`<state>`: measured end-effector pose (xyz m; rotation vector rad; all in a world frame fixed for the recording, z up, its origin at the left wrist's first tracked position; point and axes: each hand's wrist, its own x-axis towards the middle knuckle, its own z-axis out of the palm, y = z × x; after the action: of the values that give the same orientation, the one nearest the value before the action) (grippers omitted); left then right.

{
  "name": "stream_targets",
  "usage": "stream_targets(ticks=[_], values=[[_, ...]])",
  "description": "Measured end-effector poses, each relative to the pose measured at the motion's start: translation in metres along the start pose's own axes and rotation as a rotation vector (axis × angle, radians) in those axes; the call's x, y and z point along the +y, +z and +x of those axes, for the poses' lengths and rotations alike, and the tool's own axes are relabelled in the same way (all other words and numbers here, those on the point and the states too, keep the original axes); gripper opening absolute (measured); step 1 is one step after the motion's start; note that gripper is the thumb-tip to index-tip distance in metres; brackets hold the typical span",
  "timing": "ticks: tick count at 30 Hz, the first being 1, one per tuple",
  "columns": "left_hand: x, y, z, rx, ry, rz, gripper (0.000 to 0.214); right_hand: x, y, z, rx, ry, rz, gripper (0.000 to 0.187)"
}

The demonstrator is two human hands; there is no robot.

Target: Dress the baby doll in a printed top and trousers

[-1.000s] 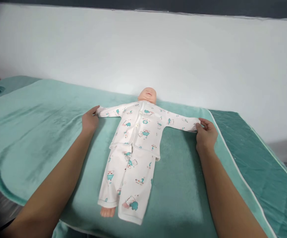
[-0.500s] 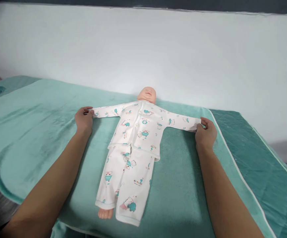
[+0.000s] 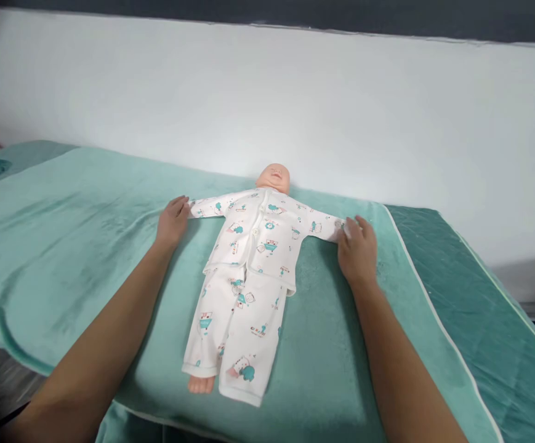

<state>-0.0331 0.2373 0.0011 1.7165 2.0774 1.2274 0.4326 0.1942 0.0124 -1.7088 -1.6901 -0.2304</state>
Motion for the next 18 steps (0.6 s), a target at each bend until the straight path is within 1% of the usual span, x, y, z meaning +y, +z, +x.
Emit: stream_targets(ticks=[2, 3, 4, 6, 7, 9, 10, 11, 13, 16, 18], values=[[0.006, -0.003, -0.007, -0.079, -0.028, 0.109, 0.047, -0.005, 0.001, -0.007, -0.177, 0.035, -0.029, 0.048], [0.008, -0.005, -0.011, -0.097, -0.045, 0.160, 0.046, -0.006, 0.000, -0.010, -0.236, 0.076, -0.050, 0.050], [0.010, -0.007, -0.016, -0.101, -0.058, 0.198, 0.045, -0.006, -0.002, -0.013, -0.268, 0.120, -0.069, 0.051], [0.014, -0.012, -0.028, -0.077, -0.067, 0.218, 0.044, -0.008, -0.008, -0.022, -0.262, 0.178, -0.083, 0.052], [0.016, -0.015, -0.035, -0.056, -0.064, 0.201, 0.044, -0.011, -0.013, -0.029, -0.239, 0.181, -0.072, 0.052], [0.020, -0.023, -0.055, -0.007, -0.040, 0.119, 0.044, -0.025, -0.026, -0.049, -0.171, 0.143, -0.010, 0.051], [0.022, -0.029, -0.067, 0.016, -0.021, 0.059, 0.043, -0.037, -0.034, -0.063, -0.142, 0.106, 0.043, 0.050], [0.024, -0.034, -0.082, 0.032, -0.002, -0.007, 0.041, -0.051, -0.042, -0.080, -0.116, 0.064, 0.106, 0.049], [0.029, -0.048, -0.120, 0.040, 0.030, -0.138, 0.037, -0.085, -0.059, -0.117, -0.125, -0.011, 0.252, 0.042], [0.036, -0.069, -0.189, -0.032, 0.045, -0.276, 0.030, -0.137, -0.082, -0.175, -0.195, -0.139, 0.414, 0.040], [0.041, -0.081, -0.234, -0.105, 0.053, -0.359, 0.026, -0.165, -0.092, -0.206, -0.204, -0.174, 0.499, 0.042]])
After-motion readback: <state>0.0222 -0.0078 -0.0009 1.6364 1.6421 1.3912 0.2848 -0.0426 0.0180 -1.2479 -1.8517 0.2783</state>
